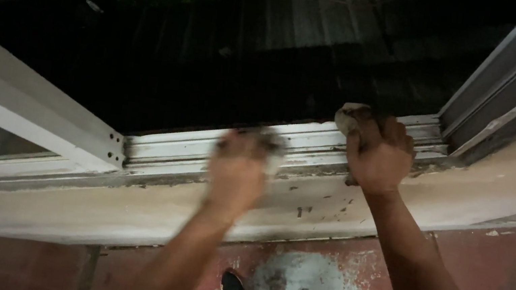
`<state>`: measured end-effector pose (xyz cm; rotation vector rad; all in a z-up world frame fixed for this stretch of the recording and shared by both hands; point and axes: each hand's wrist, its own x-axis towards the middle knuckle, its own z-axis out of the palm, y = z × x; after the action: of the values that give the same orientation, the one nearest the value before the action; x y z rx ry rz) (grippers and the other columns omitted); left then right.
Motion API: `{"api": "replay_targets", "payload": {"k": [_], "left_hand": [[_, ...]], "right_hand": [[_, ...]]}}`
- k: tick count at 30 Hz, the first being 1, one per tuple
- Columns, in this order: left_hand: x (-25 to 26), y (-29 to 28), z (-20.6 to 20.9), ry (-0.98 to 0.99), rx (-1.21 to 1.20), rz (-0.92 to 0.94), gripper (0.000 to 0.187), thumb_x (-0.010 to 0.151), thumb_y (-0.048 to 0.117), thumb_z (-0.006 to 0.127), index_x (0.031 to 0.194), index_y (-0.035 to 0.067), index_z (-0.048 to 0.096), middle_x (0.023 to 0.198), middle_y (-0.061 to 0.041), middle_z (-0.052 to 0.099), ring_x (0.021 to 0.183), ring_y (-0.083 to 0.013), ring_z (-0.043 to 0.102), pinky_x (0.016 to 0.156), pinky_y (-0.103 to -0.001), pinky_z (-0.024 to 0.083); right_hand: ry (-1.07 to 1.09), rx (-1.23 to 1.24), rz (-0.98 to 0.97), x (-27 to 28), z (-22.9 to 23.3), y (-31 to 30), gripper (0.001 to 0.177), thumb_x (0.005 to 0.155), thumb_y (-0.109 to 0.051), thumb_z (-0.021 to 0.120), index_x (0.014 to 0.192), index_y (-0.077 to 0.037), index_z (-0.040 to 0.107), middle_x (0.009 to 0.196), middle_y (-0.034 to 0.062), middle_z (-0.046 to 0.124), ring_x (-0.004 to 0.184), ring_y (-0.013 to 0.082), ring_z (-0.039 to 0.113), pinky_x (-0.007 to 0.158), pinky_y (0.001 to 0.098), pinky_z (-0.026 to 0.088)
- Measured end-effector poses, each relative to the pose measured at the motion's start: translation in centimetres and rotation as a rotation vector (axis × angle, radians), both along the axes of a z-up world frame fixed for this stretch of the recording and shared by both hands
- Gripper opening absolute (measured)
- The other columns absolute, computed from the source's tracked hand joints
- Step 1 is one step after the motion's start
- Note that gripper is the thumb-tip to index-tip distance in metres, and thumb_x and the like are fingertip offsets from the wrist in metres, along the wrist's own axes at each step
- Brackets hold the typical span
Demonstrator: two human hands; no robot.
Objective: Cleaning a window frame and adjacent wall with a cloth.
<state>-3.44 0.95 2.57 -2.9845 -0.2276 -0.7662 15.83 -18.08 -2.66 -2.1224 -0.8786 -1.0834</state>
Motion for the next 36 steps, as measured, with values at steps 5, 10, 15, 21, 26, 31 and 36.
{"api": "replay_targets", "payload": {"k": [5, 10, 15, 21, 26, 31, 36], "left_hand": [[7.2, -6.5, -4.0, -0.234, 0.069, -0.109, 0.037, 0.063, 0.02, 0.078, 0.097, 0.004, 0.075, 0.123, -0.017, 0.064, 0.116, -0.0369, 0.058, 0.092, -0.058, 0.048], [6.0, -3.9, -6.0, -0.294, 0.044, -0.176, 0.041, 0.064, 0.008, 0.072, 0.105, 0.004, 0.077, 0.128, -0.021, 0.063, 0.119, -0.0391, 0.059, 0.096, -0.06, 0.049], [-1.3, 1.2, -2.8, -0.033, 0.008, 0.0, 0.051, 0.071, 0.002, 0.07, 0.122, -0.002, 0.071, 0.127, -0.023, 0.061, 0.118, -0.0382, 0.062, 0.097, -0.051, 0.055], [3.7, -3.3, -5.9, -0.189, 0.154, 0.096, 0.042, 0.068, 0.013, 0.074, 0.109, 0.002, 0.073, 0.125, -0.02, 0.061, 0.119, -0.0364, 0.057, 0.094, -0.059, 0.052], [6.1, -5.9, -5.2, -0.273, 0.01, -0.034, 0.035, 0.073, 0.01, 0.072, 0.108, 0.006, 0.074, 0.125, -0.013, 0.061, 0.117, -0.0313, 0.055, 0.092, -0.055, 0.045], [3.7, -4.4, -4.3, -0.372, 0.065, -0.106, 0.037, 0.074, 0.011, 0.071, 0.111, 0.006, 0.073, 0.123, -0.012, 0.06, 0.113, -0.0328, 0.056, 0.091, -0.053, 0.044], [-2.4, -0.2, -3.2, -0.321, 0.093, 0.054, 0.043, 0.066, 0.013, 0.07, 0.107, 0.005, 0.072, 0.127, -0.017, 0.06, 0.117, -0.0361, 0.057, 0.096, -0.057, 0.045]], "right_hand": [[0.028, -0.011, 0.026, 0.6, -0.9, -0.4, 0.032, 0.09, -0.024, 0.07, 0.122, -0.02, 0.074, 0.105, 0.014, 0.063, 0.095, 0.0377, 0.061, 0.079, 0.0521, 0.049], [-0.011, 0.001, 0.078, 0.6, -0.5, -0.6, 0.031, 0.093, -0.023, 0.072, 0.124, -0.018, 0.073, 0.108, 0.0149, 0.064, 0.095, 0.0386, 0.062, 0.078, 0.0517, 0.049], [0.029, 0.006, 0.096, -0.1, 0.8, -0.5, 0.034, 0.09, -0.022, 0.071, 0.124, -0.018, 0.074, 0.11, 0.0141, 0.067, 0.094, 0.038, 0.063, 0.079, 0.0507, 0.051], [-0.005, -0.043, 0.007, 0.6, -0.5, -0.1, 0.029, 0.088, -0.023, 0.073, 0.117, -0.019, 0.075, 0.106, 0.0144, 0.065, 0.094, 0.0372, 0.064, 0.078, 0.0505, 0.052], [-0.016, -0.084, -0.037, -0.3, -0.6, 0.9, 0.025, 0.089, -0.025, 0.074, 0.112, -0.018, 0.076, 0.105, 0.0131, 0.066, 0.09, 0.0358, 0.064, 0.075, 0.0506, 0.053], [0.012, -0.002, 0.103, -2.6, -1.0, 4.7, 0.021, 0.09, -0.017, 0.073, 0.11, -0.015, 0.077, 0.107, 0.0135, 0.069, 0.085, 0.0342, 0.062, 0.073, 0.0487, 0.052], [-0.12, 0.038, 0.404, -5.5, -0.2, 9.0, 0.025, 0.087, -0.004, 0.067, 0.112, -0.005, 0.073, 0.115, 0.0186, 0.066, 0.096, 0.0374, 0.06, 0.082, 0.0509, 0.049]]}}
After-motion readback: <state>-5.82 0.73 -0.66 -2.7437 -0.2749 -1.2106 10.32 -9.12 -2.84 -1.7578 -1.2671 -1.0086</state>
